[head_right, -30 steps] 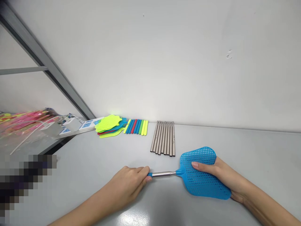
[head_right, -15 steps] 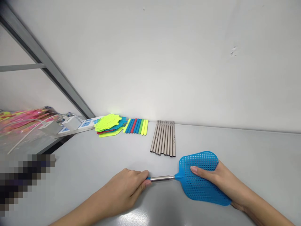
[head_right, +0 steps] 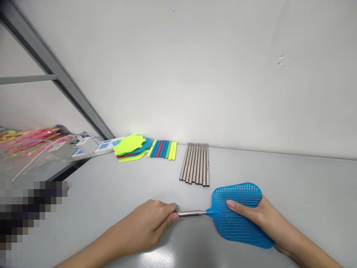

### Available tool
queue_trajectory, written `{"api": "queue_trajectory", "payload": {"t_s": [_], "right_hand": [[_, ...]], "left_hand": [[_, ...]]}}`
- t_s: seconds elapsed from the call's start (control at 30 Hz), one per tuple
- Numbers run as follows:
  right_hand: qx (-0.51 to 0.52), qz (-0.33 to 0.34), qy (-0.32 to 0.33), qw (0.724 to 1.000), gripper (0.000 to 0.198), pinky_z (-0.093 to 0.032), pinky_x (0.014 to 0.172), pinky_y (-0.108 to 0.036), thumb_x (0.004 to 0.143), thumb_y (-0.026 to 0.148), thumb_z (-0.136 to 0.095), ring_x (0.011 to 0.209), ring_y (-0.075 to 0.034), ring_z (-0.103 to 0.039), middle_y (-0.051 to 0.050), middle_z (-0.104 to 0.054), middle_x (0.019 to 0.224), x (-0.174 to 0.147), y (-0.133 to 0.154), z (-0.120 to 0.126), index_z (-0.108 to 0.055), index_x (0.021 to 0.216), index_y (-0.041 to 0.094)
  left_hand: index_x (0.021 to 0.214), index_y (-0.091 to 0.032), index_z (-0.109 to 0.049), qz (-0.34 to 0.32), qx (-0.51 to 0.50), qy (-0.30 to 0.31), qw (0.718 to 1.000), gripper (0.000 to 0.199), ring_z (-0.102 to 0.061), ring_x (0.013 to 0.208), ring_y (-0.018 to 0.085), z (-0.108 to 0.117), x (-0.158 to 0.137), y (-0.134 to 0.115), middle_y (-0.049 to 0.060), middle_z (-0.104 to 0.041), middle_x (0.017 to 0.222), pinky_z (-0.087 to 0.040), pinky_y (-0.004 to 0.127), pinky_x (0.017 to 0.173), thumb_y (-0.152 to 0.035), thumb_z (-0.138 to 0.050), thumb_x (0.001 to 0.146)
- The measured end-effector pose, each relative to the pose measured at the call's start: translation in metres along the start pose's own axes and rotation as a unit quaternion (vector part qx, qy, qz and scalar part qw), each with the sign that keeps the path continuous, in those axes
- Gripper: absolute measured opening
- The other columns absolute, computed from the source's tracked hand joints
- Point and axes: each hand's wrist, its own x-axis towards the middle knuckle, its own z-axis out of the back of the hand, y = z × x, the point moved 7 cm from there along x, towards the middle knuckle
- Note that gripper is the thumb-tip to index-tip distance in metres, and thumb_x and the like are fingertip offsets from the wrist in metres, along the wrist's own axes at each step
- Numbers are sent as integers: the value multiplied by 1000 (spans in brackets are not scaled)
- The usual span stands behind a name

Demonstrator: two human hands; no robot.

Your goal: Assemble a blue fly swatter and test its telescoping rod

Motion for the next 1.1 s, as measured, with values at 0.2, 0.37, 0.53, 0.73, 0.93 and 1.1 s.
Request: {"api": "queue_trajectory", "payload": {"t_s": [0.2, 0.37, 0.53, 0.73, 0.93, 1.1], "right_hand": [[13, 3, 16, 1000, 26, -51, 63, -32, 59, 37, -69, 72, -27, -63, -4, -69, 75, 1, -1, 0, -64, 75, 18], [14, 1, -1, 1000, 27, -51, 64, -33, 57, 37, -70, 72, -27, -63, -5, -69, 74, 0, -2, 0, -63, 75, 18], [36, -9, 17, 999, 27, -51, 66, -35, 58, 36, -70, 75, -28, -63, -5, -69, 77, 0, -1, -2, -62, 76, 18], [49, -32, 77, 995, 22, -50, 70, -34, 64, 32, -67, 75, -25, -62, -5, -68, 77, 0, -1, -8, -61, 79, 18], [57, -37, 84, 994, 20, -50, 68, -33, 64, 32, -67, 74, -24, -63, -5, -68, 79, 2, -2, -7, -62, 77, 17], [71, -32, 121, 990, 17, -50, 70, -33, 67, 29, -65, 72, -22, -63, -6, -68, 79, 0, 2, -9, -63, 79, 17]], "left_hand": [[68, -17, -47, -4, -44, 5, 999, 42, -46, 56, 13, 5, -1, -2, 1, -49, 57, -27, 24, 48, -34, -16, 90], [66, -17, -48, 1, -58, 3, 998, 43, -46, 54, 13, 4, -2, -1, 1, -47, 54, -27, 24, 47, -34, -17, 90], [69, -17, -48, -1, -18, -9, 1000, 42, -48, 52, 14, 1, 0, -3, 3, -53, 58, -26, 26, 47, -35, -16, 90], [71, -18, -45, -16, 12, -13, 1000, 37, -50, 49, 14, 0, 3, -10, 1, -55, 60, -24, 26, 46, -32, -17, 90], [70, -18, -44, -15, -8, -19, 1000, 35, -50, 50, 14, 0, 4, -8, 1, -54, 60, -26, 25, 46, -32, -19, 90], [70, -18, -42, -17, -10, -17, 1000, 35, -50, 52, 14, -1, 4, -7, 1, -54, 61, -27, 24, 48, -33, -17, 90]]}}
